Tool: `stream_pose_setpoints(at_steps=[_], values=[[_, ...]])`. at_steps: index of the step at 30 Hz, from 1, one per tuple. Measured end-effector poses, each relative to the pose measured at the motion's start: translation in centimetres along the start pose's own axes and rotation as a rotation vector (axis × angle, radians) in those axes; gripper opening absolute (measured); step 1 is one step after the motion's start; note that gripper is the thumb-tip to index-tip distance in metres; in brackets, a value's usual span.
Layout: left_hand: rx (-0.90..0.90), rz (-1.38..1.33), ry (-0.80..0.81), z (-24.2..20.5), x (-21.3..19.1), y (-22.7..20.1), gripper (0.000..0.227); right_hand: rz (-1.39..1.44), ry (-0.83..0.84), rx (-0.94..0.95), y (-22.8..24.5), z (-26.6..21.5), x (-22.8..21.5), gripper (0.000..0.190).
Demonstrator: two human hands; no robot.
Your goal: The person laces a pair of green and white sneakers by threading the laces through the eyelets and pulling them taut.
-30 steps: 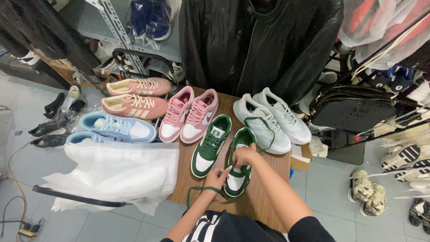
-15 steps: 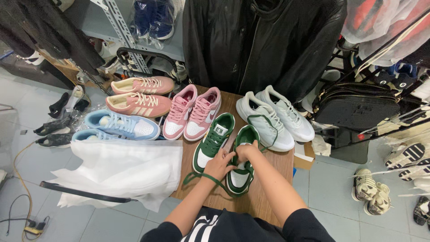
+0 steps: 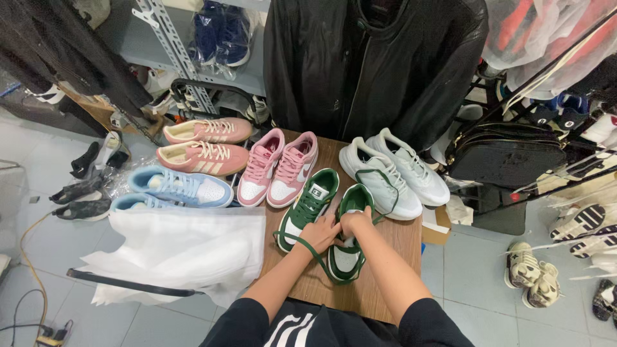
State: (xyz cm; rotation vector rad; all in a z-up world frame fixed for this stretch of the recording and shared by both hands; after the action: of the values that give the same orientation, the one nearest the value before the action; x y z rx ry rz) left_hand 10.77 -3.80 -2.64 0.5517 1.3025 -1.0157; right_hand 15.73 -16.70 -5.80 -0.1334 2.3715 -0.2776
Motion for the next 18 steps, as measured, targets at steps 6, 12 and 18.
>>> stream_pose_setpoints(at_steps=[6,12,18], values=[[-0.023,-0.031,0.076,-0.1,1.6,0.4,0.057,0.0,0.045,0.014,0.0,-1.5,-0.4,0.041],[0.017,-0.028,0.018,-0.2,1.7,0.5,0.062,0.088,-0.06,-0.004,-0.5,0.0,0.9,0.028],[0.04,-0.048,0.054,-0.2,1.5,0.5,0.057,0.199,-0.175,-0.033,-1.7,1.0,1.2,0.03]])
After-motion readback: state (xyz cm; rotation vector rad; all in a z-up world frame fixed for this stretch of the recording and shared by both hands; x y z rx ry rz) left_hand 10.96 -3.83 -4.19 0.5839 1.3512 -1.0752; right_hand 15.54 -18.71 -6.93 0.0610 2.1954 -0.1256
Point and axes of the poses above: each hand's wrist, its own z-axis towards the middle knuckle, its own x-axis out of the palm, y = z × x, the point moved 5 cm from there along z, towards the middle knuckle, and after that the axes turned 11 degrees about x, right-handed, at the moved point
